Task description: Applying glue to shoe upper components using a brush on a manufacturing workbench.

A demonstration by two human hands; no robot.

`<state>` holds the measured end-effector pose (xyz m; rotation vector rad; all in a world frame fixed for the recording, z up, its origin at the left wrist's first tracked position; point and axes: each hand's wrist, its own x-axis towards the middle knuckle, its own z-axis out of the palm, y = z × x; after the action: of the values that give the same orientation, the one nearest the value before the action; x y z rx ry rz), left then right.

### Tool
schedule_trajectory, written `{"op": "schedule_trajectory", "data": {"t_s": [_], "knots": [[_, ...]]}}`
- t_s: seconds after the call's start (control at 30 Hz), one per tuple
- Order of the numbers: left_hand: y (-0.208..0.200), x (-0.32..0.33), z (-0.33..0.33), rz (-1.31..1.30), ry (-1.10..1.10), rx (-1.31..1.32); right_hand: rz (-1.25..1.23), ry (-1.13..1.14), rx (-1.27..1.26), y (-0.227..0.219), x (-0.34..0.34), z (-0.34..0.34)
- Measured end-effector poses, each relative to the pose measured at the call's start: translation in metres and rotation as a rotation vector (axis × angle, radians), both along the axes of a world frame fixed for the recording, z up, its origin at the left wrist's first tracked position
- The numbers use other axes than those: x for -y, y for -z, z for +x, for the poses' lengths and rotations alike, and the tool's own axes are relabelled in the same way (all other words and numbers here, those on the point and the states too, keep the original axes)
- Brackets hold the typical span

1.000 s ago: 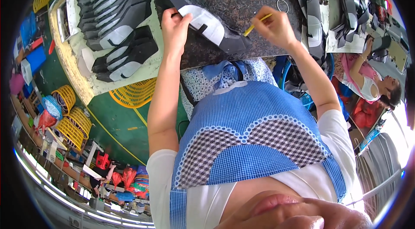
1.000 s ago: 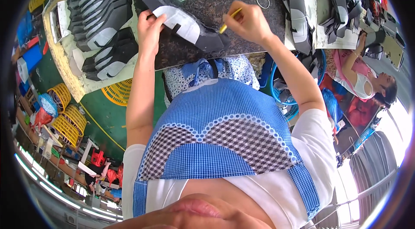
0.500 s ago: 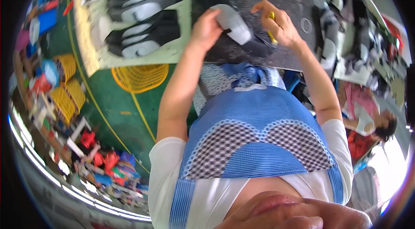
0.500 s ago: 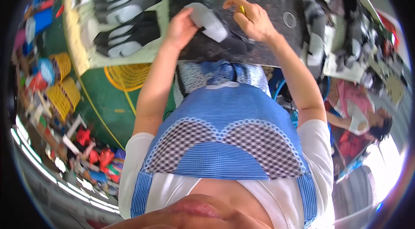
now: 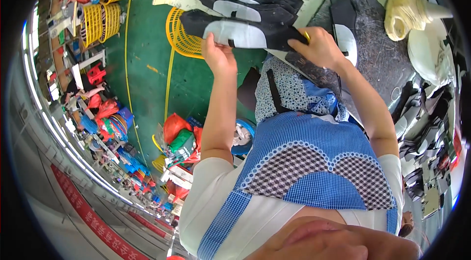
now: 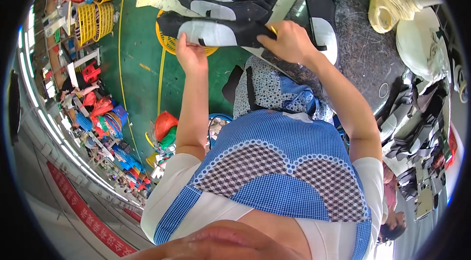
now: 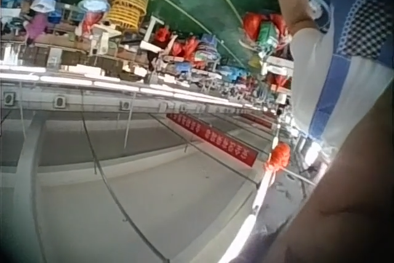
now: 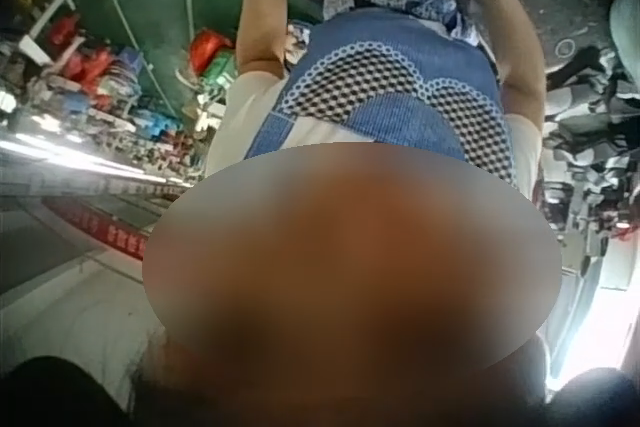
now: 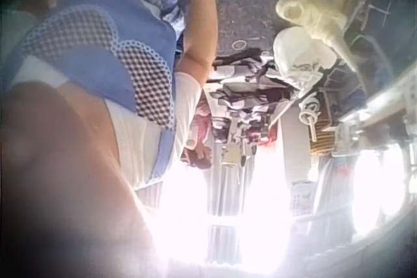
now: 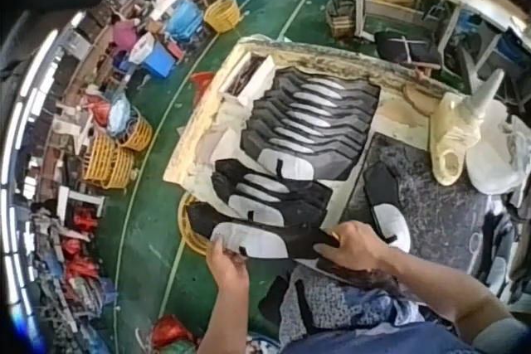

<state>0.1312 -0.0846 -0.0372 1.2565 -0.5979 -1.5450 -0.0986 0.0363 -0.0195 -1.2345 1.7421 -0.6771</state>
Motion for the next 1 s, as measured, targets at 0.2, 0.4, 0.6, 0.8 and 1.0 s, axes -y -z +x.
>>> {"op": "schedule_trajectory", "data": {"t_s": [0.2, 0.4, 0.6, 0.8, 1.0], "knots": [[0.074, 0.071, 0.025, -0.185, 0.125, 0.526, 0.381, -0.257, -0.508, 0.045, 0.077, 0.025], [0.098, 0.094, 0.037, -0.216, 0.245, 0.543, 0.264, -0.381, -0.755, 0.039, 0.088, 0.026], [0.073, 0.081, 0.048, -0.37, 0.196, 1.002, -0.255, 0.519, 0.105, -0.034, -0.062, -0.104], [0.028, -0.004, -0.054, -0.513, 0.675, 0.504, -0.299, 1.045, -0.234, -0.007, -0.155, -0.2], [0.051, -0.093, -0.158, -0.112, 1.064, 0.242, -0.296, 1.175, -0.026, 0.004, -0.125, -0.2]]}}
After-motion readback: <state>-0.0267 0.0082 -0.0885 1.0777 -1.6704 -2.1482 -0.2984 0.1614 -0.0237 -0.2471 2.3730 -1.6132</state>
